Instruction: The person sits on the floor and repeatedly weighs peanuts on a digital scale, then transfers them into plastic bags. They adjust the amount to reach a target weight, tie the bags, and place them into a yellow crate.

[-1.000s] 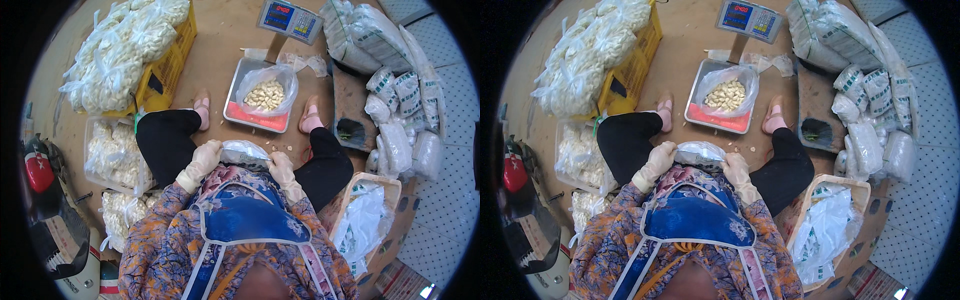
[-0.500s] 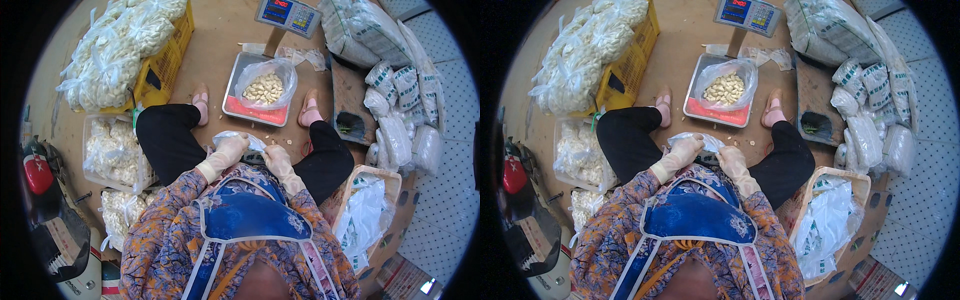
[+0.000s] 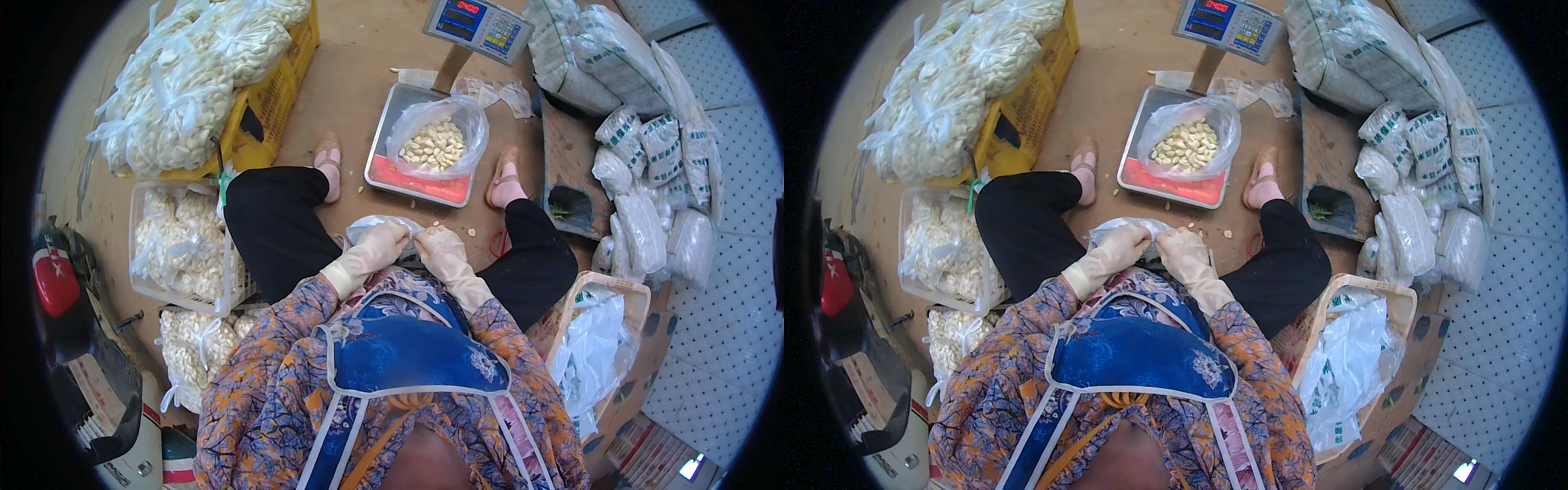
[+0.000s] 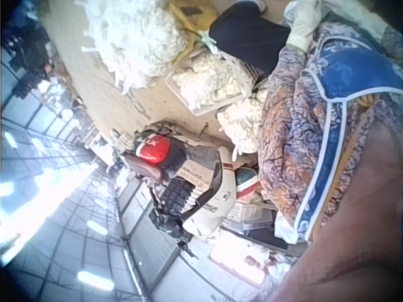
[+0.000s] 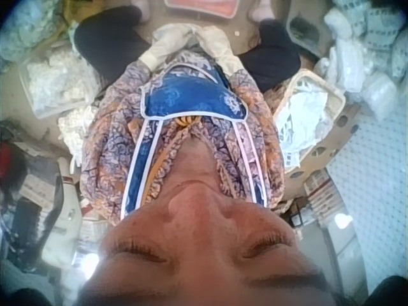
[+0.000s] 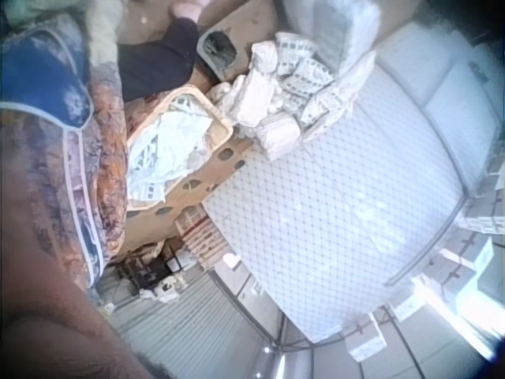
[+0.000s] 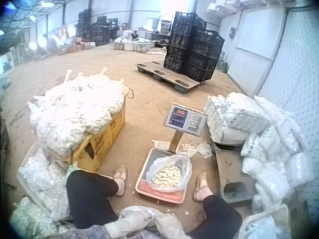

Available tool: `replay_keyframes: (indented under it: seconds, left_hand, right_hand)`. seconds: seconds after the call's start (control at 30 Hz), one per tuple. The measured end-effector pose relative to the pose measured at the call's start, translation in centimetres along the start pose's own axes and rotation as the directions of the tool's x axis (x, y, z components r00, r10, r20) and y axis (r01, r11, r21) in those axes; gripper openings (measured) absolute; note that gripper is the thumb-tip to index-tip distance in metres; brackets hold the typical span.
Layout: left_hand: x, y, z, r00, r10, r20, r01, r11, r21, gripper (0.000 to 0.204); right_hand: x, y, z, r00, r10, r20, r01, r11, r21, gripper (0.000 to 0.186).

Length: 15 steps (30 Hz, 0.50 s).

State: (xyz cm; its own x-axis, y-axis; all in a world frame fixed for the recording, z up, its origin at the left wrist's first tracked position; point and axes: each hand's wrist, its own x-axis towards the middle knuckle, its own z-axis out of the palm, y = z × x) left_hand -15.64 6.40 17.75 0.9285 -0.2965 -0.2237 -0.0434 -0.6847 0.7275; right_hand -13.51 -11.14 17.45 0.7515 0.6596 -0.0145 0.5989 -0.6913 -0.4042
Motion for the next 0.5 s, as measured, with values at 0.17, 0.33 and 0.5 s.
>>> replay_keyframes:
  seconds: [0.17, 0.33, 0.5]
  left_hand:
    - [0.4, -1.3, 1.1, 0.996, 0.027, 0.089, -0.038, 0.991, 0.127, 0.020]
    - [0.5, 0.0, 0.8, 0.986, -0.068, 0.154, 0.021, 0.957, 0.289, 0.021]
    - [0.0, 0.8, 0.7, 0.988, -0.014, 0.154, -0.035, 0.950, 0.309, 0.019]
  right_hand:
    - [0.1, -0.4, 0.1, 1.000, -0.002, -0.005, 0.002, 1.000, -0.013, 0.011]
    - [1.4, -1.2, -1.0, 0.971, 0.126, 0.202, -0.122, 0.992, -0.029, 0.014]
    - [1.0, -1.0, 0.2, 0.851, 0.488, 0.196, -0.525, 0.766, 0.371, 0.018]
